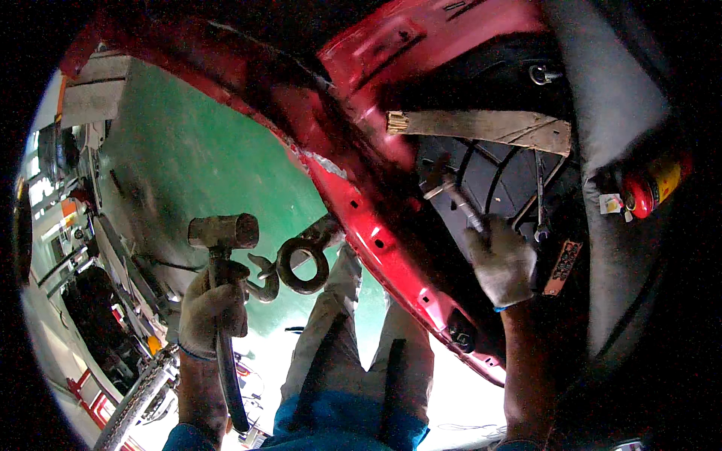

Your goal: The person walks to a red car bumper suspended by a chain hoist in a garage. They use a hammer and a metal punch to repeatedly strike and pry at the inner metal frame of the bumper, attempting to separate or reshape the metal structure.

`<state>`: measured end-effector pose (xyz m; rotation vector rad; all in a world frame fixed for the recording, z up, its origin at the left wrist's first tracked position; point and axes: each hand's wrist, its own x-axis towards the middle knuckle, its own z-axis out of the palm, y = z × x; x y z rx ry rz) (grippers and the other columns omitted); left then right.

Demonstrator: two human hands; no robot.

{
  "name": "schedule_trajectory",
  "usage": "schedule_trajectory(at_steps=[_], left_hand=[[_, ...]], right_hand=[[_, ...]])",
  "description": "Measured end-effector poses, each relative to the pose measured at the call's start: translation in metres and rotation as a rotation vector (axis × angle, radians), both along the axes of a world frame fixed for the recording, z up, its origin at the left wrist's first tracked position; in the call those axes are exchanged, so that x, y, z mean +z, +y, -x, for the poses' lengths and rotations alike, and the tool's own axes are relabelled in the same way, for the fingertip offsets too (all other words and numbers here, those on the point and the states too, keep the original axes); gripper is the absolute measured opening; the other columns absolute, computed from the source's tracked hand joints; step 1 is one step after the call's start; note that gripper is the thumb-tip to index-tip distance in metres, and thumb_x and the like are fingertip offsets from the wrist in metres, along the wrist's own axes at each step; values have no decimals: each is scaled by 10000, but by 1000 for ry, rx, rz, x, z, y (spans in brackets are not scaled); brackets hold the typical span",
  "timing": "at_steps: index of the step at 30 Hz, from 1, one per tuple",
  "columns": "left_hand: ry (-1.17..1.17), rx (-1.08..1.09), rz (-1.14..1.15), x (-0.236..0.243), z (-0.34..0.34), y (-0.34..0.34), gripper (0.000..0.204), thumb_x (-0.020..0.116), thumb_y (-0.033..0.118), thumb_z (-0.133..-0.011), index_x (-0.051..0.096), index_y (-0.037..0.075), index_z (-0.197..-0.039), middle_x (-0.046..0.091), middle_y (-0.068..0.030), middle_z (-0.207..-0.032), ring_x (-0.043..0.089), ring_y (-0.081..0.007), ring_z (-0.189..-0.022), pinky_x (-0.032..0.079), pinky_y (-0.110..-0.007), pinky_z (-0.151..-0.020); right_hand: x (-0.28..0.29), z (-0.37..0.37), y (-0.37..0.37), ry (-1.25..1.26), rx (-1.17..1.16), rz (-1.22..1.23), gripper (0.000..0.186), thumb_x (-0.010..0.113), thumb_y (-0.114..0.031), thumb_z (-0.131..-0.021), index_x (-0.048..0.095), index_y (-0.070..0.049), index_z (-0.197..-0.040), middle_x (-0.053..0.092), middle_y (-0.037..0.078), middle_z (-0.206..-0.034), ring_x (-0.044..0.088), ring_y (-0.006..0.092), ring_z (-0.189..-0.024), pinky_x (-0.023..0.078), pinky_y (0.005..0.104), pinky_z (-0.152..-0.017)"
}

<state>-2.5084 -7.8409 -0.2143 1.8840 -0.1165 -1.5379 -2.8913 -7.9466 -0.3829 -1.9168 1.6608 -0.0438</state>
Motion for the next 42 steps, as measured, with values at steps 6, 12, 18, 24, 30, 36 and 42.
schedule_trajectory(at_steps=[6, 12, 18, 24, 30, 36, 42], left_hand=[[79, -117, 51, 21, 35, -69, 445, 687, 183, -803, 579, -81, -1145, 599, -95, -611, 547, -159, -426, 463, -284, -421], [130, -255, 81, 18, 63, -121, 364, 630, 157, -878, 582, -80, -1149, 564, -101, -570, 515, -174, -397, 446, -300, -417], [109, -319, 11, -6, 95, -159, 224, 605, 160, -957, 651, -27, -1070, 588, -71, -632, 532, -137, -435, 449, -280, -434], [387, -152, -257, -65, 108, -215, 367, 517, 294, -1043, 635, -5, -1219, 606, -29, -645, 590, -157, -467, 473, -288, -381], [476, -268, -240, -158, 120, -270, 383, 543, 412, -1023, 641, 52, -936, 582, -53, -606, 566, -198, -453, 464, -301, -382], [144, -245, 83, -208, 164, -265, 144, 598, 215, -998, 565, 84, -951, 602, -93, -754, 604, -233, -581, 544, -365, -538], [28, -822, -19, -153, 189, -244, 299, 606, 260, -1003, 608, 45, -1212, 701, -109, -1036, 706, -267, -946, 595, -399, -861]], right_hand=[[-48, 75, 2, 112, -227, 85, 236, 686, -286, -885, 654, -101, -1027, 701, 177, -956, 689, 388, -816, 549, 481, -674], [-71, 95, -2, 211, -199, -46, 332, 686, -276, -843, 656, -134, -1141, 699, 168, -1049, 671, 395, -949, 542, 484, -795], [-108, 113, 16, 167, -161, 184, 394, 669, -220, -858, 619, -114, -1235, 701, 149, -1043, 669, 398, -962, 542, 493, -846], [-52, 101, 47, -137, -326, 140, 316, 733, -165, -847, 681, -83, -1148, 704, 134, -1117, 694, 317, -990, 579, 417, -804], [15, 89, 107, -454, -459, -84, 256, 740, -90, -833, 695, -64, -1084, 715, 149, -957, 721, 300, -814, 587, 379, -718], [32, 80, 153, -557, -459, -160, 227, 715, -10, -843, 689, -1, -1069, 719, 151, -961, 735, 227, -839, 591, 337, -739], [22, 44, 171, -538, -454, -142, 166, 734, -109, -843, 708, -80, -1005, 721, 131, -894, 714, 307, -782, 573, 382, -682]])
